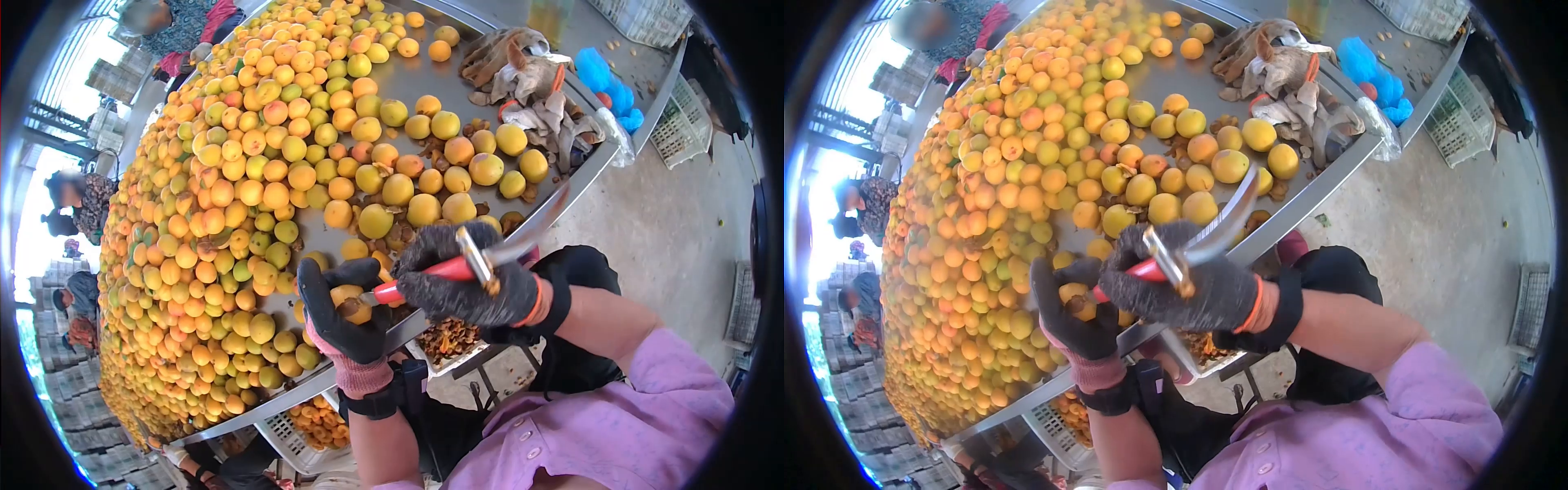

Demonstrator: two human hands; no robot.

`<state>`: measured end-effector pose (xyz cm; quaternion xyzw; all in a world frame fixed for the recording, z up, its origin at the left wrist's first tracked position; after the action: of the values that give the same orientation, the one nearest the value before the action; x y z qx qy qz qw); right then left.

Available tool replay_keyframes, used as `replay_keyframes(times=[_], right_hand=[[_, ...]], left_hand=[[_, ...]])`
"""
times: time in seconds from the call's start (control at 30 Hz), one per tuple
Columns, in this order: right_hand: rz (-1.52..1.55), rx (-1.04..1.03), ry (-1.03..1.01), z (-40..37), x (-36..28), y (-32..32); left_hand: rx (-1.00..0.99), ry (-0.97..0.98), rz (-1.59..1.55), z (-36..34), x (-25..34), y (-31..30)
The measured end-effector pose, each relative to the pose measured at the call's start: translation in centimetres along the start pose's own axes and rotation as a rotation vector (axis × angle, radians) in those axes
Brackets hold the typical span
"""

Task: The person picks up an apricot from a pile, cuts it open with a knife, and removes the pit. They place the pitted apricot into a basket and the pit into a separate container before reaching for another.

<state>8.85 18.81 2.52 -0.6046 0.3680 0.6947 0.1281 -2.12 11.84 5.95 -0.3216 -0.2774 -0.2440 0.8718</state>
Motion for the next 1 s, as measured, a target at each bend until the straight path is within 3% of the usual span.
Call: replay_keyframes(times=[0.03, 0.07, 0.1, 0.13, 0.23, 0.27, 0.33, 0.37, 0.43, 0.5, 0.6, 0.67, 0.73, 0.77, 0.8, 0.83, 0.87, 0.9, 0.93, 1.0], right_hand=[[-0.058, 0.042, -0.161, -0.3, -0.6, 0.7], [-0.116, 0.081, -0.323, -0.7, -1.4, 1.1], [-0.409, -0.002, -0.418, -0.9, -1.8, 2.5], [-0.667, 0.121, -0.572, -1.6, -1.9, 3.2], [-0.308, 0.081, -0.485, -0.4, -1.4, 2.1], [-0.2, 0.071, -0.396, 0.3, -1.9, 1.4], [0.136, 0.181, 0.049, 0.9, 1.0, -0.8], [0.186, 0.217, 0.038, 0.8, 1.2, -1.2], [0.226, 0.262, 0.028, 0.8, 2.1, -1.6], [0.455, 0.427, 0.091, 0.4, 4.2, -2.3], [0.535, 0.326, 0.088, 1.1, 4.3, -1.7], [0.473, 0.281, 0.088, 1.4, 3.5, -1.2], [0.202, 0.228, 0.075, 1.6, 2.5, -0.2], [-0.164, 0.21, -0.172, 1.7, 0.4, 0.3], [-0.163, 0.21, -0.172, 1.9, 0.7, 0.3], [-0.283, 0.133, -0.358, 1.9, -1.1, 1.4], [-0.402, 0.06, -0.544, 1.5, -2.6, 2.7], [-0.554, 0.028, -0.572, 1.7, -2.4, 3.8], [-0.618, 0.001, -0.689, 0.5, -3.8, 4.2], [-0.765, 0.014, -0.646, 0.2, -4.3, 4.1]], left_hand=[[0.006, -0.001, 0.002, 0.1, 0.4, 0.2], [0.106, -0.41, -0.247, -0.4, -3.0, 0.0], [0.205, -0.816, -0.498, -2.6, -6.1, 0.6], [0.21, -0.814, -0.494, -3.2, -6.8, 0.6], [-0.035, -0.019, 0.056, -1.0, -0.8, 0.7], [-0.034, -0.017, 0.07, -0.6, -0.9, 1.1], [0.096, -0.058, -0.217, -0.4, -1.8, 0.5], [-0.012, -0.049, -0.185, -0.3, -1.7, 0.9], [0.038, -0.097, -0.227, -0.8, -2.1, 0.7], [0.079, -0.138, -0.283, -1.1, -2.4, 0.7], [0.1, -0.111, -0.128, -0.8, -1.8, 0.2], [0.051, -0.008, -0.004, -0.5, -0.8, 0.2], [0.13, 0.004, -0.02, -0.2, 0.0, -0.4], [0.138, -0.319, -0.21, -0.5, -3.0, -0.4], [0.143, -0.644, -0.398, -1.9, -5.7, 0.3], [0.14, -0.644, -0.396, -1.9, -6.2, 0.4], [0.172, -0.78, -0.419, -2.7, -8.3, 0.3], [0.204, -0.916, -0.442, -3.7, -10.1, 0.5], [0.197, -0.916, -0.441, -3.9, -10.8, 0.7], [0.238, -1.118, -0.601, -5.2, -11.9, 1.7]])
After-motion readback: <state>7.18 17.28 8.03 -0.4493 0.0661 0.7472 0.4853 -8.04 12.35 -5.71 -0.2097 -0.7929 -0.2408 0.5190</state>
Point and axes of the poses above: each hand's wrist, its own z-axis towards the middle knuckle, its own y-axis out of the palm, x = y × z, the point moved 10 cm from there along z, towards the middle knuckle, and after that the axes turned 4 degrees about -y, right-handed, at the moved point
